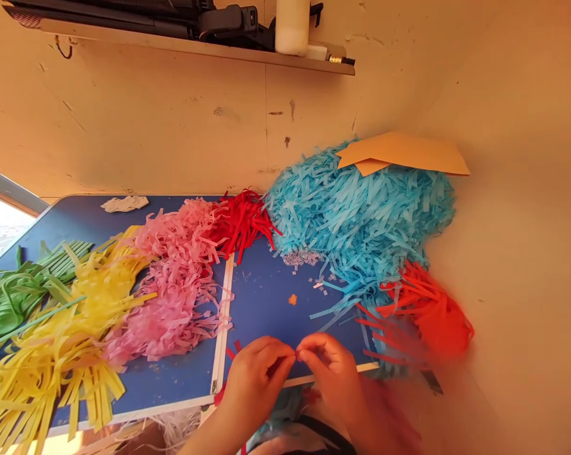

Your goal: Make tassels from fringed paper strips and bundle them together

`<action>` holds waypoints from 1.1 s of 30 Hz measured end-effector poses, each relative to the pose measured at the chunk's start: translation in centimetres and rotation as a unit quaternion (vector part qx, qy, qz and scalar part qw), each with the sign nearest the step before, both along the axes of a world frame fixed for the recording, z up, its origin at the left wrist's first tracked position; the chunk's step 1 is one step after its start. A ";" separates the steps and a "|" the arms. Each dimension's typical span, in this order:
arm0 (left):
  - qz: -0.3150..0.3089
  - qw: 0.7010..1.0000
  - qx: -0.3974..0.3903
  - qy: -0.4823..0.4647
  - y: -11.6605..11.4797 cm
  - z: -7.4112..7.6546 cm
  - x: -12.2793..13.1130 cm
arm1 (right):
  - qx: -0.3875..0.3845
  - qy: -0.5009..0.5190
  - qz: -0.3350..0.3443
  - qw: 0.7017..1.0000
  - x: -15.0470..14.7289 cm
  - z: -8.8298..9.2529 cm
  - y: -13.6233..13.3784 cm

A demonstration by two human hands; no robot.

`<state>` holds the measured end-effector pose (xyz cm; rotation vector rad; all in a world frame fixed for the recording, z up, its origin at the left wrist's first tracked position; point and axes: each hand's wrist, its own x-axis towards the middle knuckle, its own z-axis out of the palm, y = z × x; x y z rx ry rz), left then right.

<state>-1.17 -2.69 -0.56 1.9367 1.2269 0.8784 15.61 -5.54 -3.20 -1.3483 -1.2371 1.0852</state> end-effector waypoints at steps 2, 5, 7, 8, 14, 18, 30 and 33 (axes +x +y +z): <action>-0.005 1.000 -0.007 0.016 -0.2 0.1 0.1 | 0.019 -0.011 0.000 1.000 0.1 -0.1 -0.2; 0.005 0.999 -0.004 0.033 -0.4 0.1 0.5 | 0.046 -0.033 0.007 0.998 0.2 -0.3 -0.5; 0.002 0.999 0.018 0.042 -0.6 -0.1 0.8 | 0.049 -0.051 0.015 0.997 0.3 -0.4 -0.6; -0.001 0.999 0.027 0.046 -0.7 -0.2 0.9 | 0.048 -0.056 0.018 0.997 0.3 -0.4 -0.7; -0.016 0.998 0.029 0.053 -0.6 -0.3 1.5 | 0.037 -0.021 0.009 0.999 1.0 -0.7 -1.1; -0.023 0.998 0.027 0.046 -0.6 -0.1 1.8 | 0.035 0.005 0.014 0.999 1.5 -0.9 -1.2; -0.044 0.999 0.004 0.017 -0.8 -0.5 2.4 | 0.042 0.007 0.039 0.998 2.1 -1.2 -1.3; -0.068 0.997 -0.046 -0.006 -0.6 -0.2 2.2 | 0.052 -0.011 0.057 0.997 2.4 -0.7 -1.2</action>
